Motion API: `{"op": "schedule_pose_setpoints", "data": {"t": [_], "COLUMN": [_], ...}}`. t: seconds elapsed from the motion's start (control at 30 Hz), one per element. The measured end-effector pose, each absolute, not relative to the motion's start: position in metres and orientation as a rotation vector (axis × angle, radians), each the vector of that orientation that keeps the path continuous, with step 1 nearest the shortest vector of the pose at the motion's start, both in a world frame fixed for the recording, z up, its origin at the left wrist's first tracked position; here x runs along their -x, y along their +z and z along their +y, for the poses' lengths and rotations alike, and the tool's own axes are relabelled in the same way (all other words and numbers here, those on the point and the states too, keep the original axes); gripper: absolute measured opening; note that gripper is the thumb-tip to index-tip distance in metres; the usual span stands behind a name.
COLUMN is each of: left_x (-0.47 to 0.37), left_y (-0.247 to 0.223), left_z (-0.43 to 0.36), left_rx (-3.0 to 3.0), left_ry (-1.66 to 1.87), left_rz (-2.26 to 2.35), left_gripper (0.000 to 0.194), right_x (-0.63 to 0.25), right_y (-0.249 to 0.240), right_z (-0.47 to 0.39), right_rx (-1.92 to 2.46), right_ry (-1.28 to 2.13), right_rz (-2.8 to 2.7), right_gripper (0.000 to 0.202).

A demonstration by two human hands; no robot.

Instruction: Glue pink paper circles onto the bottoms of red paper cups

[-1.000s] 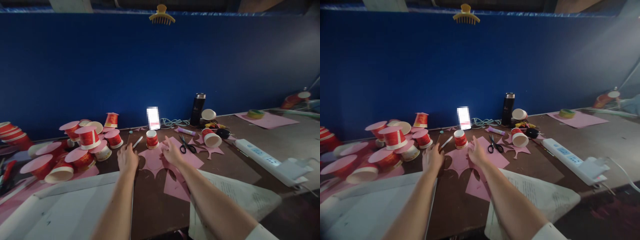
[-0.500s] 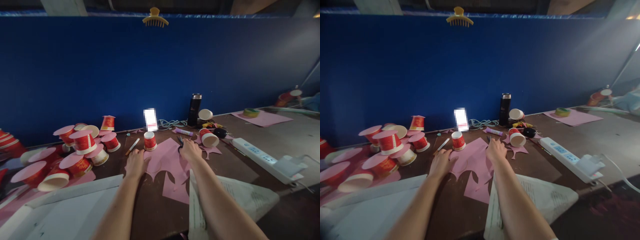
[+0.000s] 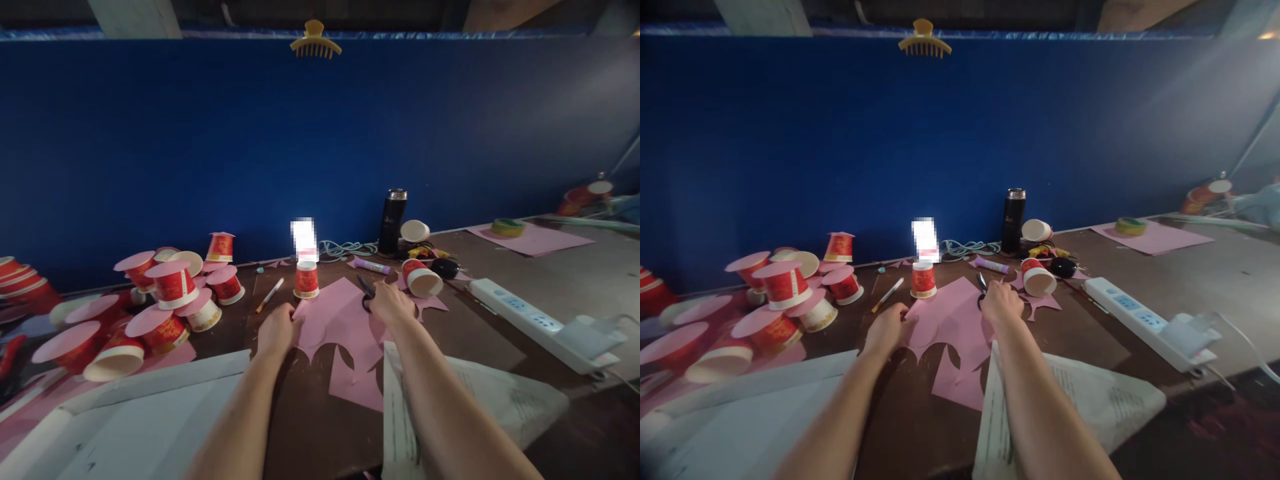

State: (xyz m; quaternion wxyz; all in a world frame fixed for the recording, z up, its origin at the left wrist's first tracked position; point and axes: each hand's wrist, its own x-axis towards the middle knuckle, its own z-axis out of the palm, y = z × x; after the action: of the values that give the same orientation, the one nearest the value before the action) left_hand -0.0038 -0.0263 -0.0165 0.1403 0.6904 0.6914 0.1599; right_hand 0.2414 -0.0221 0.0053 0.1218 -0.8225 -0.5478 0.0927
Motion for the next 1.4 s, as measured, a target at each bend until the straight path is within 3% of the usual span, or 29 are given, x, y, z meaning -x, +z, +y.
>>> {"op": "schedule_pose_setpoints", "data": {"t": [0.17, 0.4, 0.6, 0.8, 0.9, 1.0, 1.17, 1.4], "left_x": [0.004, 0.006, 0.003, 0.002, 0.004, 0.007, 0.01, 0.006], "left_y": [-0.02, -0.019, -0.02, -0.018, -0.018, -0.02, -0.019, -0.007], "left_z": [-0.024, -0.018, -0.022, -0.025, -0.021, -0.016, -0.012, -0.018], "left_rx": [-2.026, -1.821, -1.461, -1.416, -1.444, -1.35, -0.954, -0.777], "left_ry": [0.585, 0.779, 0.947, 0.943, 1.01, 1.165, 1.514, 1.671], "left_rz": [1.95, 1.842, 1.428, 1.389, 1.467, 1.476, 1.266, 0.951], "left_gripper": [0.02, 0.021, 0.032, 0.029, 0.029, 0.035, 0.046, 0.042], "right_x": [-0.247, -0.249, -0.244, -0.233, -0.228, -0.227, -0.222, -0.201], "right_y": [0.004, 0.007, 0.006, 0.007, 0.013, 0.019, 0.02, 0.01], "right_z": [-0.019, -0.019, -0.015, -0.008, -0.009, -0.013, -0.019, -0.022], "right_rx": [2.367, 2.235, 1.885, 1.263, 1.048, 0.951, 0.755, 0.793], "right_ry": [0.316, 0.365, 0.355, 0.826, 1.029, 1.108, 1.252, 1.378], "right_rz": [-1.603, -1.614, -1.489, -1.011, -0.83, -0.785, -0.72, -0.707], "right_gripper": [0.042, 0.025, 0.032, 0.043, 0.036, 0.026, 0.027, 0.035]}}
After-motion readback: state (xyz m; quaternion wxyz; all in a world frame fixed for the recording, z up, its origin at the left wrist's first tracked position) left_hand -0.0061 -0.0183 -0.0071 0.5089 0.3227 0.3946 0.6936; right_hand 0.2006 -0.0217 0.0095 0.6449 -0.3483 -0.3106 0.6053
